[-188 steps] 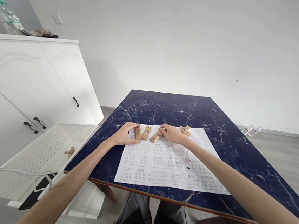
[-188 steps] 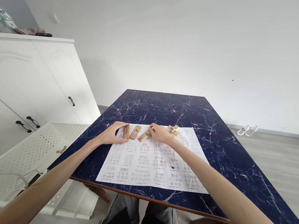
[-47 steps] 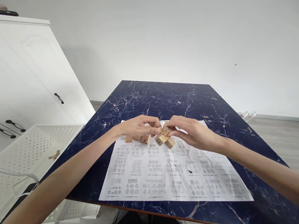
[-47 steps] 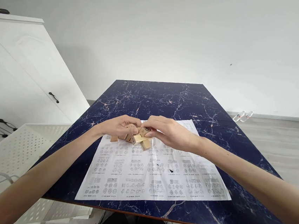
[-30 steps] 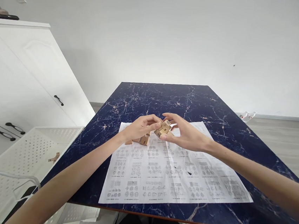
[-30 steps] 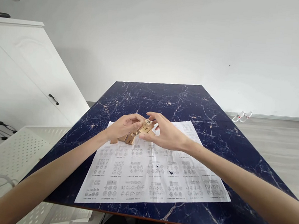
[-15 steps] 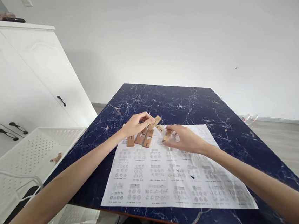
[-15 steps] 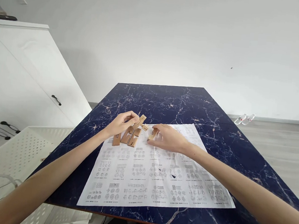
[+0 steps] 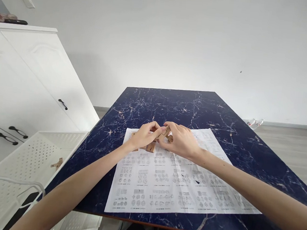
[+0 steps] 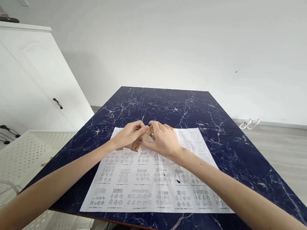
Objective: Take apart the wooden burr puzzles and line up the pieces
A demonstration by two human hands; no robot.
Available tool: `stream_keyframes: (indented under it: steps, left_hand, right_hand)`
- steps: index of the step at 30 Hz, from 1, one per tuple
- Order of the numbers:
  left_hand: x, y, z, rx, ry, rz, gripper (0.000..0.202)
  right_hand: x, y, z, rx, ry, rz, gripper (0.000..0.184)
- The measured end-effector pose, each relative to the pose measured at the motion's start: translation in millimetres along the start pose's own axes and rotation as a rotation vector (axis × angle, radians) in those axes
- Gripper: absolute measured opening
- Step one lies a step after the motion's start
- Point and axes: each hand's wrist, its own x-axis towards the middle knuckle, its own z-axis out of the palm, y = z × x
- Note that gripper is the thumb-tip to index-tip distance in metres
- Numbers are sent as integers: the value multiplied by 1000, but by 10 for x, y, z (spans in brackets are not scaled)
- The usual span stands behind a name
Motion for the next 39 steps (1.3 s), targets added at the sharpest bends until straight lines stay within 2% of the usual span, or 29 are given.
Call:
stream_keyframes:
  steps: [3,9,16,20,23,25,27,29,32,35,39]
  left_hand:
    - [2,6,-6,46,-16,11,52]
    - [19,-15,-16,45,-70,11,51]
    - [18,-91,-47,3,-157,-34,56]
    - [29,-145,-58,49,-108,-22,59]
    - [46,-169,-100,133,-35,18,55]
    - [66,-177,-166,199,-23,69,52]
    - [91,-186,-250,261,-64,125,50]
    - [116,-206,-320,312,-128,167,48]
    - [147,-258,-326,379,-179,196,49]
    - [155,-322,-226,441,-180,210,48]
    - [129,-394,-131,492,-118,222,49]
  right_hand:
    - [-5,25,-25,27,0,-12,42]
    - [-26,101,-57,214,-19,-16,43]
    - [-57,170,-57,220,-1,-156,46]
    - [-45,120,-206,298,58,-201,54]
    - [-35,150,-352,384,63,-177,59]
    - [-38,250,-428,384,4,-97,55]
    - [-54,395,-470,354,-109,27,52]
    - [-82,532,-473,331,-270,111,56]
    - [-128,635,-418,275,-421,146,70]
    - [-150,607,-330,262,-485,141,74]
    - [-141,499,-248,355,-492,99,75]
